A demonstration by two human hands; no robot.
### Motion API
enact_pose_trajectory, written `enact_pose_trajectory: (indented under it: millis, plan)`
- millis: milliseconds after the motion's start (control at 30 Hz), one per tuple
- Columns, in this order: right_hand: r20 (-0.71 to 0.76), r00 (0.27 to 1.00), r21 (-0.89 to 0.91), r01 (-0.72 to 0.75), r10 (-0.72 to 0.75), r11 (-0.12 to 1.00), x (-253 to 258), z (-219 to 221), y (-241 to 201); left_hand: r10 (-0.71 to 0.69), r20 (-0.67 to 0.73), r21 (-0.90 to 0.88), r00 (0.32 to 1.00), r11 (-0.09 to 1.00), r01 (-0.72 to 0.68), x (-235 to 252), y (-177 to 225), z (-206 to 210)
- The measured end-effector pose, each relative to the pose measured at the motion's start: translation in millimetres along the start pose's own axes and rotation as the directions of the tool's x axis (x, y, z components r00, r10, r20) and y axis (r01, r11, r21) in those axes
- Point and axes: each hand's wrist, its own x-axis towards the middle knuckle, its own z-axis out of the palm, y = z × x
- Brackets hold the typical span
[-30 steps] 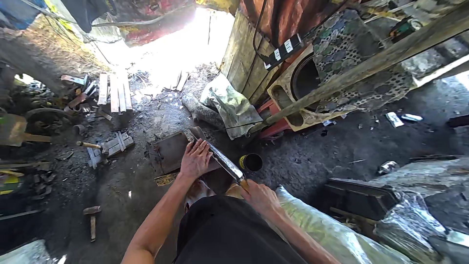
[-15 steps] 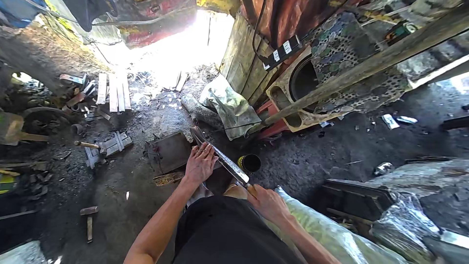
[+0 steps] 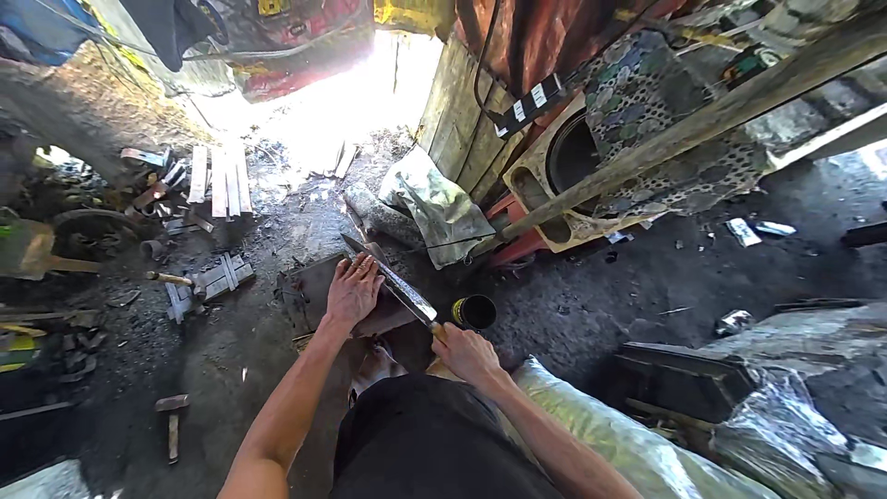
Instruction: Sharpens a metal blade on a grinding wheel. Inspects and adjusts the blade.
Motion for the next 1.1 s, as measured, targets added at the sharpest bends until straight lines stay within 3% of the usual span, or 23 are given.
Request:
enact_pose_trajectory:
  millis: [133, 433, 567, 733, 967, 1100]
  plan:
    - [0.001, 1.0, -0.035, -0.015, 0.015, 0.999, -5.8, -1.5, 6.1, 0.003, -0.02, -0.005, 1.0, 1.0, -0.003, -3.0, 6.4, 2.0]
    - [-0.047, 0.995, -0.089, -0.092, 0.088, 0.992, -80.9, 18.0, 71.8, 0.086, -0.077, -0.132, 0.993, 0.987, -0.095, -33.6, 86.8, 6.6]
    - [-0.061, 0.995, -0.084, -0.081, 0.076, 0.993, -84.2, 13.4, 63.8, 0.101, -0.085, -0.126, 0.991, 0.986, -0.111, -32.2, 78.2, -1.2]
    - [0.001, 0.998, -0.054, -0.058, 0.058, 0.997, -44.6, 9.6, 35.1, 0.065, -0.056, -0.055, 0.996, 0.996, -0.068, -17.1, 44.2, 3.3]
    - [-0.068, 0.996, -0.096, -0.068, 0.061, 0.993, -82.1, 8.8, 63.6, 0.083, -0.078, -0.128, 0.993, 0.987, -0.093, -31.7, 78.8, 0.6]
    - [-0.066, 0.996, -0.097, -0.064, 0.058, 0.993, -72.9, 10.0, 56.1, 0.063, -0.09, -0.132, 0.994, 0.988, -0.075, -28.3, 71.2, 2.0]
